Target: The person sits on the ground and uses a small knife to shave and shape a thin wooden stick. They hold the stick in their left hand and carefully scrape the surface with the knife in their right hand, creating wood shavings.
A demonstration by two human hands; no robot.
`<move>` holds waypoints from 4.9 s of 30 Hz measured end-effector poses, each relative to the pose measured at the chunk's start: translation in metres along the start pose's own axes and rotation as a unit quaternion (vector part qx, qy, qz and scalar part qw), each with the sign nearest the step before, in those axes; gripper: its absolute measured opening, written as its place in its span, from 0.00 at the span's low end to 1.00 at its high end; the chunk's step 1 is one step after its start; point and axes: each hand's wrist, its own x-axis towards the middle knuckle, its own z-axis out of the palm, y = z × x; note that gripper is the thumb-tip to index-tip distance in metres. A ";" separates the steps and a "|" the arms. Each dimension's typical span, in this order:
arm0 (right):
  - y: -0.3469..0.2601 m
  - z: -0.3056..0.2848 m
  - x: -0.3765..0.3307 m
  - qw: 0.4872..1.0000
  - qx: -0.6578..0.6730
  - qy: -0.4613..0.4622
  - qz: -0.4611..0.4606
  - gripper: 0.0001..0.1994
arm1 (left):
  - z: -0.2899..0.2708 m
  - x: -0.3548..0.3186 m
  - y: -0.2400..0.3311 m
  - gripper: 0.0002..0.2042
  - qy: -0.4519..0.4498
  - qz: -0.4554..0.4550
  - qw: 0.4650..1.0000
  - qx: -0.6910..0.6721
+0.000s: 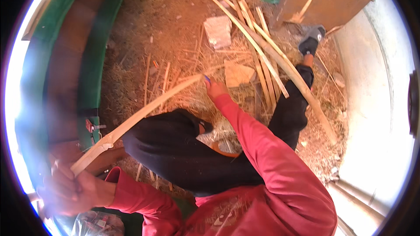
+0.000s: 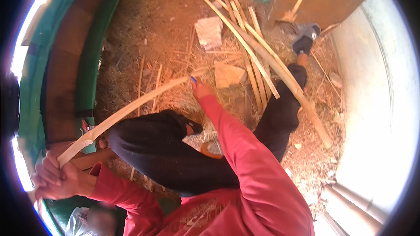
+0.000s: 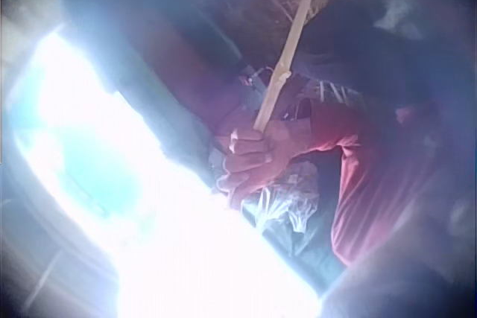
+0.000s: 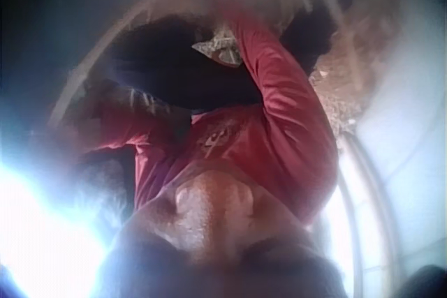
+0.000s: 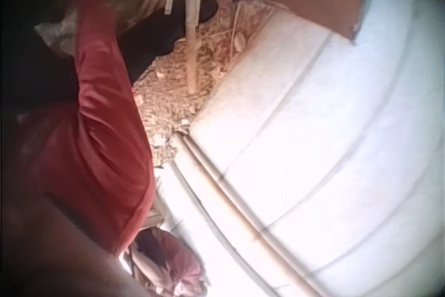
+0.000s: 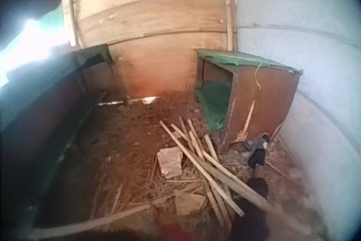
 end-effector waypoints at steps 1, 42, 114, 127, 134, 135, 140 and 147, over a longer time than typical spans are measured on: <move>-0.008 -0.003 0.012 0.981 0.131 -0.113 0.084 0.22 | -0.002 0.006 -0.002 0.23 -0.034 -0.009 0.999 -0.020; -0.171 -0.211 -0.089 0.965 0.213 -0.046 -0.146 0.12 | 0.078 -0.045 0.012 0.24 0.041 0.016 0.999 0.029; -0.183 -0.264 -0.106 0.898 0.372 -0.178 -0.155 0.16 | 0.061 -0.067 0.020 0.25 -0.138 0.067 0.982 -0.109; -0.102 -0.214 -0.092 0.984 0.165 -0.058 -0.019 0.15 | 0.064 -0.061 0.018 0.25 -0.151 0.090 0.979 -0.101; -0.180 -0.257 -0.111 0.946 0.264 -0.131 -0.135 0.15 | 0.060 -0.061 0.019 0.25 -0.174 0.065 0.976 -0.110; -0.181 -0.256 -0.112 0.947 0.262 -0.126 -0.136 0.14 | 0.065 -0.063 0.019 0.26 -0.171 0.061 0.977 -0.110; -0.154 -0.219 -0.101 0.979 0.156 -0.048 -0.124 0.16 | 0.069 -0.068 0.020 0.26 -0.154 0.064 0.981 -0.100; -0.115 -0.230 -0.103 0.979 0.184 -0.077 -0.030 0.20 | 0.057 -0.072 0.025 0.25 -0.145 0.061 0.982 -0.101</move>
